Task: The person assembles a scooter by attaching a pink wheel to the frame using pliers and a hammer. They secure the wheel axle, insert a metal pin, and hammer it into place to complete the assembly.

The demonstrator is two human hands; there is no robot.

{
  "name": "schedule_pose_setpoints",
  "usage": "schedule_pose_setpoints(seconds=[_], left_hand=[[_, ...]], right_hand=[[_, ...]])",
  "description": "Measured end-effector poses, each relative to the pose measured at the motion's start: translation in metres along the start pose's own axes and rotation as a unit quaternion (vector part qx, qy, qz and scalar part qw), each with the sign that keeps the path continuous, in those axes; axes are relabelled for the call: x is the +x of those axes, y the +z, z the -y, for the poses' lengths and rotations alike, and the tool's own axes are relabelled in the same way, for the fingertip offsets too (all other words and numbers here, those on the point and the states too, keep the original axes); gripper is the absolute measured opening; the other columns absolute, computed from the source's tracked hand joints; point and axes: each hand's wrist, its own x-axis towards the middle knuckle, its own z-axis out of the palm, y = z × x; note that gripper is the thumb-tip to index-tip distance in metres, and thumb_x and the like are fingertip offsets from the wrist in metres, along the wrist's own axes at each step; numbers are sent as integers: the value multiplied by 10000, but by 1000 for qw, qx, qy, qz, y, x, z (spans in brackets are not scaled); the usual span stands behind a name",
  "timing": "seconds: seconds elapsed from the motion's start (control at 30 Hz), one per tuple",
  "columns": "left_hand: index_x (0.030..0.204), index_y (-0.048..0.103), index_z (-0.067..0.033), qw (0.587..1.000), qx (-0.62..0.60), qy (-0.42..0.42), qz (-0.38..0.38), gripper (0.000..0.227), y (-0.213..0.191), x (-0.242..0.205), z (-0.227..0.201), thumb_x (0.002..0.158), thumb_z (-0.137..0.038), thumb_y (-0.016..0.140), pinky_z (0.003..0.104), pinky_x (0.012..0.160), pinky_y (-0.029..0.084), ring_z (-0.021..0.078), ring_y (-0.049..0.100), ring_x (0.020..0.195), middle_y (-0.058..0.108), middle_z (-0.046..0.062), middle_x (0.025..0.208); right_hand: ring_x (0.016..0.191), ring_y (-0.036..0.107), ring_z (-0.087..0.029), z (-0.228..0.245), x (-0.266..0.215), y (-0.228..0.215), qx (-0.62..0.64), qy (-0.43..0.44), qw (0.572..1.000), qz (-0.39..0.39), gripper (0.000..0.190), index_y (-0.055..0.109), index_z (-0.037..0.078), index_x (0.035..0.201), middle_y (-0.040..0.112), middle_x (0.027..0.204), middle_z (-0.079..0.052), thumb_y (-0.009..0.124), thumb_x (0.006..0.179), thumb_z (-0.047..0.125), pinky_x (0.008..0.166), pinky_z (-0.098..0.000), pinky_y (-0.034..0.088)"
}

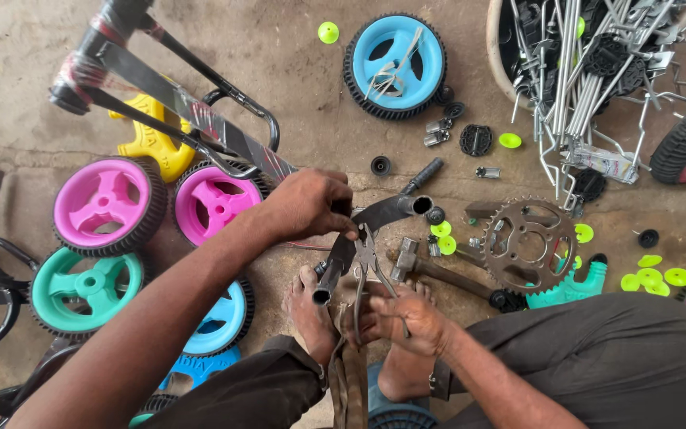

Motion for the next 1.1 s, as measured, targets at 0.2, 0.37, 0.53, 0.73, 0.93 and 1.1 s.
schedule_pose_setpoints(seconds=[0.2, 0.37, 0.53, 0.73, 0.93, 1.1], left_hand=[[978, 733, -55, 974, -129, -185, 26, 322, -22, 0, -4, 766, -283, 813, 418, 735, 587, 303, 757, 801, 783, 120, 895], [1042, 759, -81, 972, 156, -173, -4, 304, -62, -6, -28, 827, -296, 775, 464, 847, 553, 356, 713, 955, 750, 170, 998], [1044, 755, -85, 932, 264, -247, -26, 333, -87, -19, -54, 796, -304, 798, 478, 892, 535, 372, 677, 1058, 728, 186, 1052], [936, 749, 10, 822, -88, -277, -490, 334, -15, -56, -51, 933, -322, 719, 386, 736, 560, 246, 721, 748, 759, 181, 831], [955, 722, -16, 676, -417, -163, -586, 424, 97, -44, -37, 975, -433, 651, 313, 618, 548, 144, 638, 668, 695, 63, 786], [951, 719, 15, 662, -487, -108, -559, 541, 101, -41, -55, 1012, -505, 584, 298, 642, 529, 153, 646, 675, 697, 56, 769]], right_hand=[[1176, 680, -312, -1, -37, 15, -115, -33, 991, -68, 632, 346, 38, 1515, 656, 1334, -170, 599, 942, 124, 1008, -479, 559], [1045, 703, -231, -22, -45, -16, -338, 11, 926, -168, 549, 491, 91, 1469, 726, 1187, -145, 628, 940, 145, 917, -384, 588], [875, 685, -170, -56, -9, -54, -281, -56, 909, -304, 430, 659, 40, 1343, 722, 1051, -63, 641, 929, 158, 725, -368, 592], [800, 668, -173, -76, 5, -76, -311, 12, 892, -328, 422, 653, 170, 1324, 678, 963, -28, 562, 912, 142, 631, -367, 529], [891, 672, -220, -88, 7, -75, -524, 21, 788, -322, 454, 658, 133, 1341, 700, 1058, -106, 651, 947, 360, 718, -439, 575], [1261, 575, -287, -70, 15, -25, -595, -166, 684, -388, 519, 529, 102, 1401, 590, 1399, -141, 698, 917, 183, 1028, -432, 460]])
